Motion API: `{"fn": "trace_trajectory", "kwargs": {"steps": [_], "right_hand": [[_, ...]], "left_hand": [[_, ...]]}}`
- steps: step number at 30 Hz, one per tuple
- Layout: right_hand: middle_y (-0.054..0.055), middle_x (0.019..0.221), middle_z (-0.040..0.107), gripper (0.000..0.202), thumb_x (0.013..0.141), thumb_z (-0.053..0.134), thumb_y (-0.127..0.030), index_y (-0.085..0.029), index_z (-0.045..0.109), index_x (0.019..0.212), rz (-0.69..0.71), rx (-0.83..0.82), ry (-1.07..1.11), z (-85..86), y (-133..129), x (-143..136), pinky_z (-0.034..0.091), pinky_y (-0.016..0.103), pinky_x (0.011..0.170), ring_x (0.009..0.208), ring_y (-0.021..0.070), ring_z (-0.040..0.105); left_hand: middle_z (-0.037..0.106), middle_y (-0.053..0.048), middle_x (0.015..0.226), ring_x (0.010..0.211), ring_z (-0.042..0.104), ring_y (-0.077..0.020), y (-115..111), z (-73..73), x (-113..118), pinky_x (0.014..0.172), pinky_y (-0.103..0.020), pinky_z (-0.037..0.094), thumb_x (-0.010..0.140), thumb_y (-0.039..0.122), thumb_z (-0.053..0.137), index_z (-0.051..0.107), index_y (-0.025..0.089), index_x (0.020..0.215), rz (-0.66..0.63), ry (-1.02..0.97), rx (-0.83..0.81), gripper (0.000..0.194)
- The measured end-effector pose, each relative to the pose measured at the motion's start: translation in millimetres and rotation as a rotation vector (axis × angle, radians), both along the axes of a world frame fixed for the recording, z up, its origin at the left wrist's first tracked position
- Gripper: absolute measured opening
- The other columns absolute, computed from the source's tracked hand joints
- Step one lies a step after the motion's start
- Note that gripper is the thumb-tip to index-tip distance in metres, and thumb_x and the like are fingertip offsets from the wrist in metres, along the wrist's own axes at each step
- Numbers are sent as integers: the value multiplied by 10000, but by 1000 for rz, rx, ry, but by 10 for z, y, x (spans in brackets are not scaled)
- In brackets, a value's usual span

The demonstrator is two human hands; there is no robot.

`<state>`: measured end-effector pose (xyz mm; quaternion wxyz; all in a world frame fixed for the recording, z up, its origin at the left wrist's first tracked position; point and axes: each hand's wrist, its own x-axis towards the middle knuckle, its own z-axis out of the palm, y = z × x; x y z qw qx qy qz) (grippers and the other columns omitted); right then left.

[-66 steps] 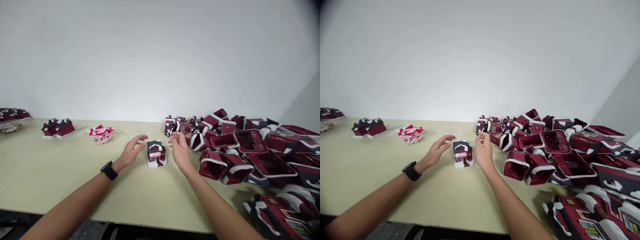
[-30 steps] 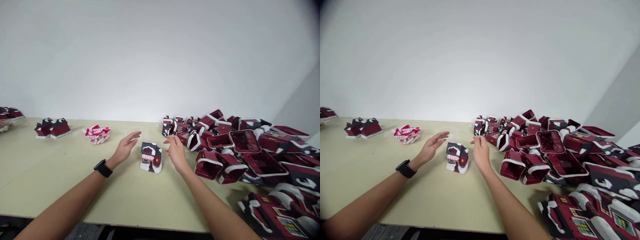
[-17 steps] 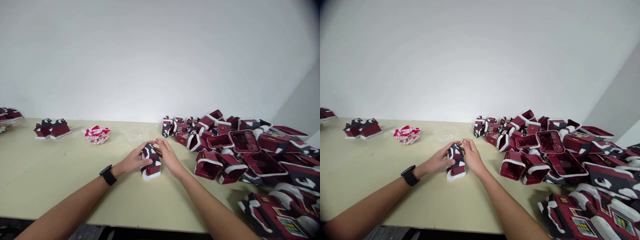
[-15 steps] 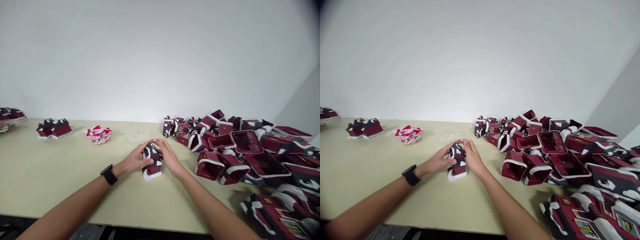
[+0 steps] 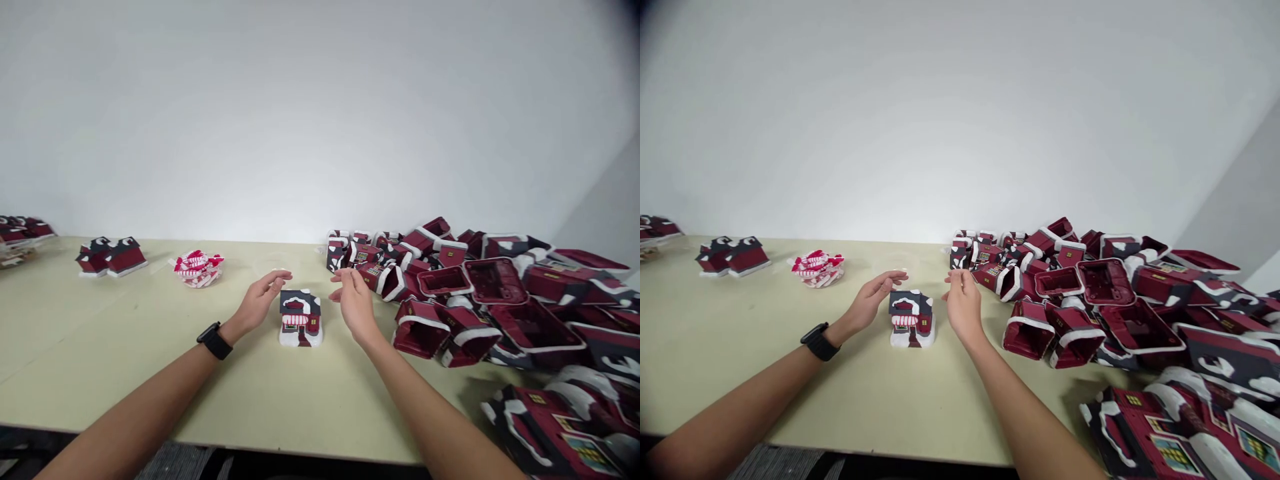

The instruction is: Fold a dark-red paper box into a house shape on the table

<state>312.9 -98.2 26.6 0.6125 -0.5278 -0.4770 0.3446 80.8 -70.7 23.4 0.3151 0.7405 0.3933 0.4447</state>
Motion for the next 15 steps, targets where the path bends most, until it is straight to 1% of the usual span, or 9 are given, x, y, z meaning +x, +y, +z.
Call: {"fn": "trace_trajectory", "kwargs": {"steps": [2, 4, 6, 8, 10, 12, 14, 15], "right_hand": [[74, 1119, 686, 455, 931, 418, -614, -209, 593, 1044, 80, -9, 32, -14, -14, -42, 510, 301, 709, 755, 171, 682], [81, 1200, 671, 488, 918, 440, -656, -215, 586, 1071, 185, -12, 54, -33, -29, -86, 526, 306, 772, 875, 189, 710], [77, 1239, 665, 509, 912, 450, -678, -218, 588, 1079, 249, -7, 58, -48, -40, -121, 531, 314, 836, 914, 186, 714], [70, 1200, 688, 500, 910, 459, -668, -215, 599, 1069, 243, -11, 44, -51, -44, -135, 533, 316, 829, 835, 167, 700], [60, 1127, 712, 465, 918, 454, -629, -212, 604, 1059, 198, -30, 40, -40, -40, -122, 536, 317, 749, 661, 136, 639], [51, 1055, 721, 420, 924, 440, -576, -209, 605, 1045, 147, -56, 72, -20, -33, -92, 533, 319, 665, 534, 112, 541], [49, 1001, 717, 391, 920, 434, -537, -208, 618, 1019, 95, -58, 107, 0, -26, -58, 528, 307, 615, 545, 123, 524], [48, 982, 713, 385, 915, 435, -529, -209, 628, 1004, 71, -51, 111, 5, -22, -46, 520, 296, 598, 581, 135, 540]], "left_hand": [[648, -133, 1356, 1252, 588, -286, -77, 51, 25, 1074, -417, 465, 996, 692, 454, 656, 190, 1308, -108, 23, 31, 624], [638, -132, 1372, 1245, 587, -287, -130, 88, 46, 1076, -414, 462, 974, 701, 498, 639, 196, 1343, -207, 57, 51, 641], [635, -128, 1381, 1247, 593, -286, -140, 97, 60, 1090, -414, 456, 937, 661, 606, 625, 201, 1361, -239, 101, 41, 626], [640, -128, 1379, 1244, 605, -287, -100, 73, 60, 1093, -417, 460, 880, 601, 718, 620, 199, 1359, -203, 141, 6, 632], [653, -136, 1353, 1212, 623, -287, -20, 25, 40, 1056, -424, 491, 849, 596, 744, 619, 188, 1340, -116, 137, -10, 651], [665, -147, 1325, 1171, 638, -282, 73, -28, 2, 1012, -431, 519, 875, 630, 687, 620, 176, 1317, 4, 109, 5, 637], [673, -152, 1308, 1157, 645, -278, 142, -65, -39, 1008, -438, 521, 925, 660, 596, 625, 171, 1294, 104, 71, 17, 613], [674, -154, 1307, 1163, 643, -278, 160, -73, -54, 1015, -439, 517, 949, 670, 552, 628, 172, 1287, 124, 51, 8, 607]]}}
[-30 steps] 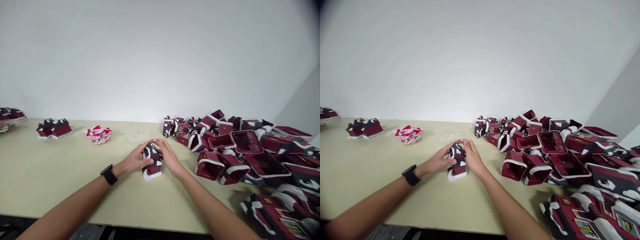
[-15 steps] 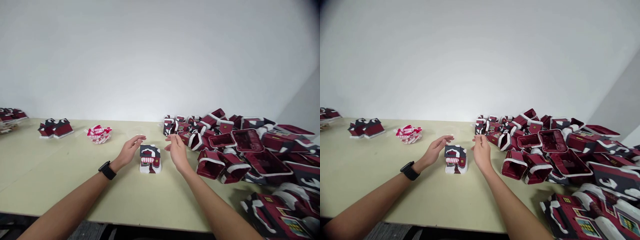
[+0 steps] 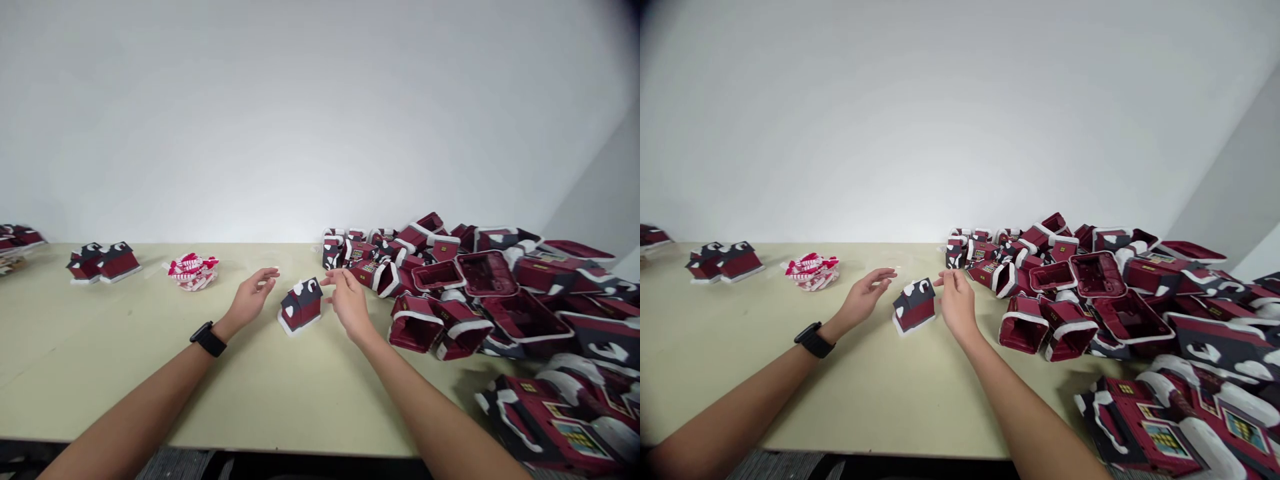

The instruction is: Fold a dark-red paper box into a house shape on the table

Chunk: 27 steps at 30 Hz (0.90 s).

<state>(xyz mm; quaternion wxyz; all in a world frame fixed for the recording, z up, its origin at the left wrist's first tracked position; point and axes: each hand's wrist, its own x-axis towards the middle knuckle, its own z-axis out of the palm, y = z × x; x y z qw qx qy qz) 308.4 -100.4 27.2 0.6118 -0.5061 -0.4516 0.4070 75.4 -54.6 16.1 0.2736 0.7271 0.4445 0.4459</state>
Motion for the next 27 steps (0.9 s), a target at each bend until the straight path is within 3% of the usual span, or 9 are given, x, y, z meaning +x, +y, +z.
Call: {"fn": "trace_trajectory", "kwargs": {"steps": [5, 8, 12, 14, 20, 27], "right_hand": [[49, 992, 700, 392, 903, 447, -549, -212, 639, 966, -61, 72, -58, -34, 44, 7, 498, 287, 681, 736, 167, 614], [47, 1083, 698, 404, 905, 453, -580, -222, 630, 971, -30, 101, -65, -77, 69, -15, 506, 300, 805, 898, 190, 651], [41, 1086, 700, 439, 929, 435, -605, -226, 648, 988, 3, 119, -147, -97, 54, -37, 490, 317, 858, 930, 200, 625], [43, 1073, 703, 437, 933, 432, -600, -223, 648, 985, -9, 128, -161, -83, 39, -30, 496, 319, 835, 900, 197, 615], [48, 921, 689, 333, 892, 453, -484, -213, 637, 954, -125, 78, -1, 12, 26, 46, 533, 280, 617, 796, 187, 595], [40, 955, 696, 355, 907, 445, -515, -205, 616, 940, -60, 82, -28, 11, 25, 10, 517, 292, 618, 590, 131, 576]], "left_hand": [[669, -153, 1325, 1235, 613, -287, -77, 35, 26, 1058, -434, 493, 998, 668, 469, 639, 173, 1295, -134, -33, -51, 602], [663, -139, 1346, 1245, 611, -292, -164, 45, 91, 1060, -426, 502, 941, 629, 617, 628, 191, 1349, -260, 60, -58, 598], [641, -118, 1393, 1260, 604, -286, -185, -22, 142, 1030, -407, 538, 865, 527, 761, 590, 219, 1428, -337, 118, -54, 664], [652, -118, 1382, 1212, 633, -273, -139, -74, 131, 1036, -420, 541, 884, 506, 737, 609, 213, 1418, -315, 124, -30, 623], [640, -148, 1396, 1193, 650, -262, 25, -100, 16, 1103, -474, 491, 1009, 535, 490, 634, 163, 1366, -20, -59, 60, 536], [692, -144, 1268, 1169, 637, -282, -109, 23, 76, 1030, -418, 510, 993, 703, 437, 674, 148, 1228, -2, -118, -1, 648]]}}
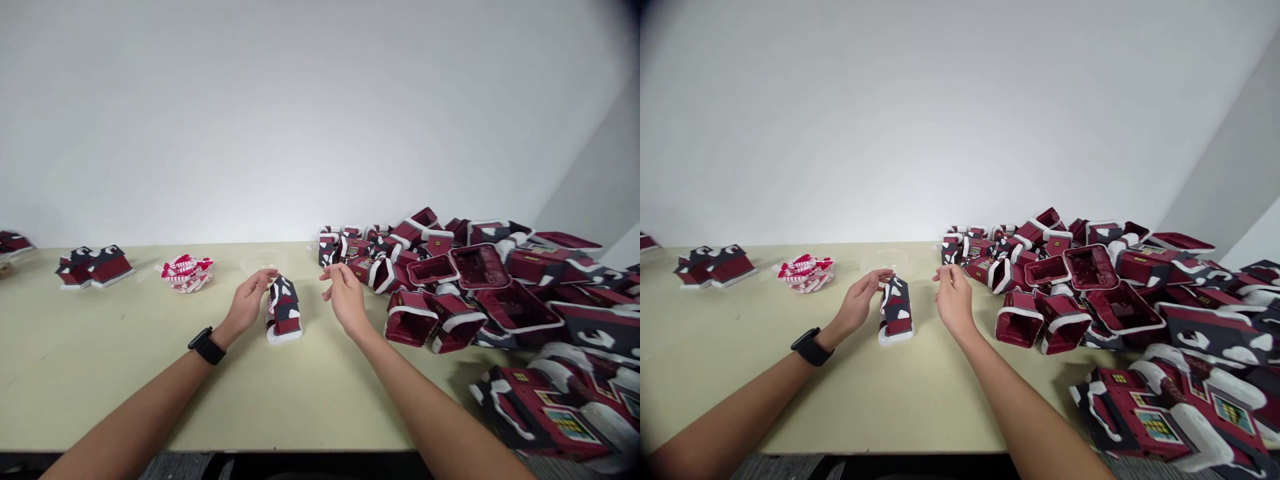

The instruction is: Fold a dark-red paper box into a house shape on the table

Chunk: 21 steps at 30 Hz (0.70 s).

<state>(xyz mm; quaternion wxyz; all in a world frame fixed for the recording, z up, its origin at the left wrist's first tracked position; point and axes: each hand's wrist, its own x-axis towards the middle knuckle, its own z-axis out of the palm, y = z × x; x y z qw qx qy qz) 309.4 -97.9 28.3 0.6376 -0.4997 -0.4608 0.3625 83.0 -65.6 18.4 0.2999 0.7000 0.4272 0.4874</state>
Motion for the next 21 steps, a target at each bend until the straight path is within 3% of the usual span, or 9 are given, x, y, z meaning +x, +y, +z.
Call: {"fn": "trace_trajectory", "kwargs": {"steps": [4, 10, 16, 21], "right_hand": [[46, 1079, 703, 384, 925, 447, -563, -216, 605, 970, 99, 0, -27, -57, 5, -41, 524, 302, 758, 781, 170, 701], [40, 1145, 703, 395, 930, 445, -583, -234, 617, 1000, 121, 19, -93, -70, -3, -51, 494, 334, 886, 956, 205, 683], [42, 1066, 731, 373, 951, 453, -550, -228, 639, 973, 81, 46, -132, -49, -27, -55, 451, 342, 955, 1039, 224, 646], [40, 1080, 722, 359, 940, 442, -522, -223, 638, 974, 12, 42, -95, -29, -20, -29, 475, 313, 823, 849, 190, 641]], "left_hand": [[705, -125, 1221, 1140, 639, -291, -75, 37, 29, 1002, -408, 520, 961, 712, 506, 687, 163, 1213, -83, 42, -26, 631], [520, -135, 1512, 1228, 605, -267, -207, 82, 116, 1056, -417, 533, 895, 502, 747, 528, 241, 1466, -425, 89, -145, 665], [525, -133, 1502, 1231, 590, -269, -214, 73, 135, 1044, -441, 542, 878, 473, 770, 539, 262, 1468, -409, 158, -102, 668], [614, -131, 1393, 1177, 602, -251, -184, 57, 110, 981, -387, 546, 891, 482, 755, 572, 243, 1430, -378, 186, -55, 618]]}}
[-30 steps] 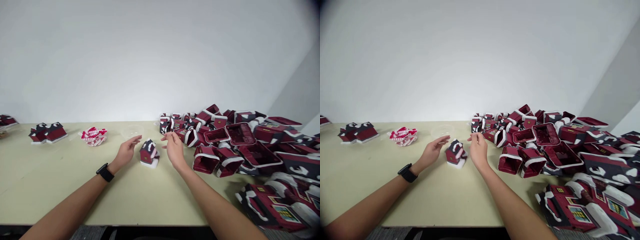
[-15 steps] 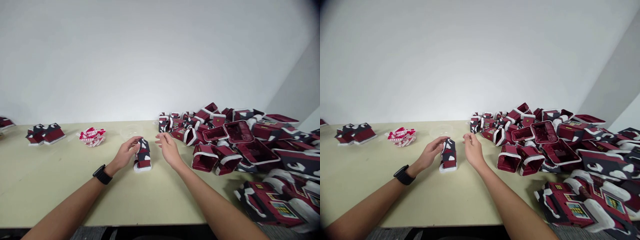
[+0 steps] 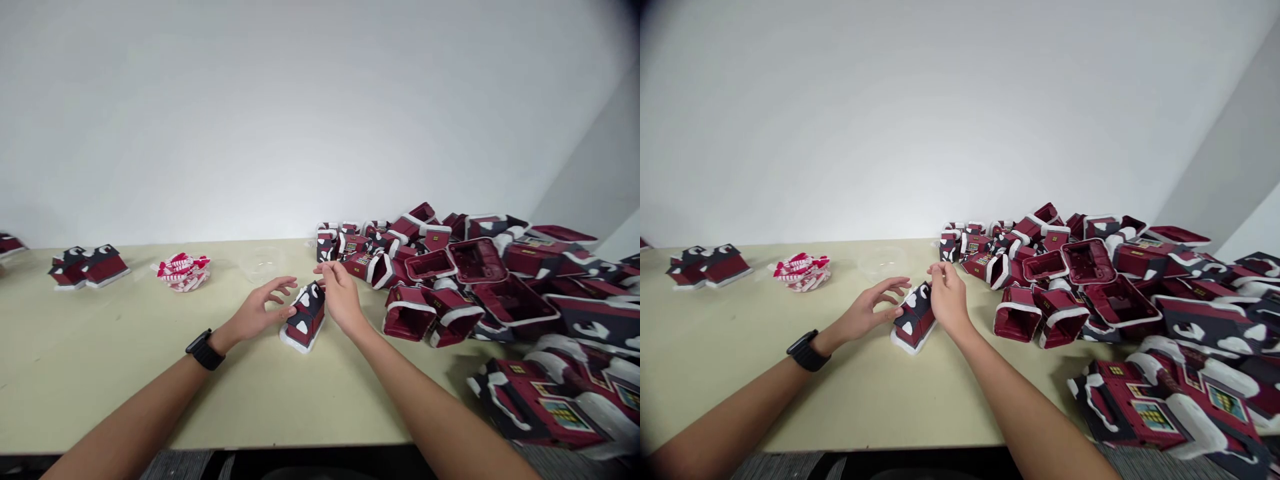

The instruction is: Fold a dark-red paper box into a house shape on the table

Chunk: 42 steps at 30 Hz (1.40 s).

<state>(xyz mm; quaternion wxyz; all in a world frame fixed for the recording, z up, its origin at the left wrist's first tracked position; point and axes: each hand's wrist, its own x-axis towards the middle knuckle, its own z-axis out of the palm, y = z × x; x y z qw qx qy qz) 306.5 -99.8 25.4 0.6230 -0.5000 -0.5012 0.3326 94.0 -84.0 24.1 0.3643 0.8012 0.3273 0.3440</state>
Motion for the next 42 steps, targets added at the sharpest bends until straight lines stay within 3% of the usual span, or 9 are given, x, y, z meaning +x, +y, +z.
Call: {"fn": "trace_trajectory", "kwargs": {"steps": [3, 6, 14, 17, 21, 23, 32, 42], "right_hand": [[31, 1057, 717, 347, 927, 446, -503, -218, 640, 961, -68, -10, 8, 22, 6, 32, 453, 299, 736, 705, 159, 594], [25, 1047, 714, 346, 926, 445, -504, -218, 639, 949, -61, -13, 19, 26, 4, 37, 445, 294, 724, 685, 152, 584], [37, 1099, 715, 326, 940, 480, -501, -223, 646, 971, 88, 62, 37, 10, -45, -42, 472, 296, 870, 1028, 200, 632], [35, 1073, 721, 336, 939, 499, -524, -220, 633, 985, 174, 57, 50, -3, -70, -80, 462, 299, 899, 1036, 199, 641], [19, 1064, 714, 354, 944, 506, -540, -221, 632, 1031, 251, 29, 5, -28, -99, -123, 469, 293, 871, 962, 180, 649], [12, 1055, 707, 347, 955, 489, -520, -220, 640, 1044, 249, 18, -65, -26, -113, -132, 464, 291, 863, 956, 174, 643], [29, 1063, 684, 280, 999, 437, -395, -203, 630, 1065, 191, -7, -254, 16, -120, -131, 437, 311, 903, 998, 186, 611], [33, 1093, 686, 264, 1013, 428, -380, -209, 614, 1090, 218, -38, -277, 38, -123, -120, 449, 305, 885, 981, 180, 617]], "left_hand": [[647, -121, 1335, 1149, 612, -242, 13, -23, -4, 965, -373, 535, 896, 489, 747, 581, 242, 1417, 18, 13, 9, 600], [652, -118, 1312, 1135, 613, -234, 16, -42, -2, 947, -360, 531, 897, 493, 746, 577, 236, 1414, 20, 20, 3, 601], [611, -121, 1404, 1206, 596, -266, -40, -33, 45, 965, -371, 518, 867, 501, 778, 568, 247, 1434, 5, 42, 60, 656], [545, -131, 1492, 1291, 556, -292, -65, -35, 62, 1022, -394, 500, 866, 536, 773, 514, 255, 1500, -50, 52, 71, 740], [406, -175, 1610, 1407, 460, -360, -106, -48, 85, 1113, -462, 451, 796, 616, 812, 369, 224, 1610, -144, 72, 52, 1006], [412, -183, 1603, 1399, 467, -367, -121, -56, 99, 1134, -491, 434, 786, 605, 827, 324, 215, 1630, -148, 83, 18, 1057], [594, -113, 1392, 1252, 575, -264, -132, 16, 132, 1058, -408, 486, 880, 459, 783, 435, 238, 1499, -90, 71, -50, 744], [606, -94, 1301, 1156, 593, -231, -153, 59, 130, 1002, -377, 523, 900, 473, 751, 442, 230, 1497, -61, 94, -38, 715]]}}
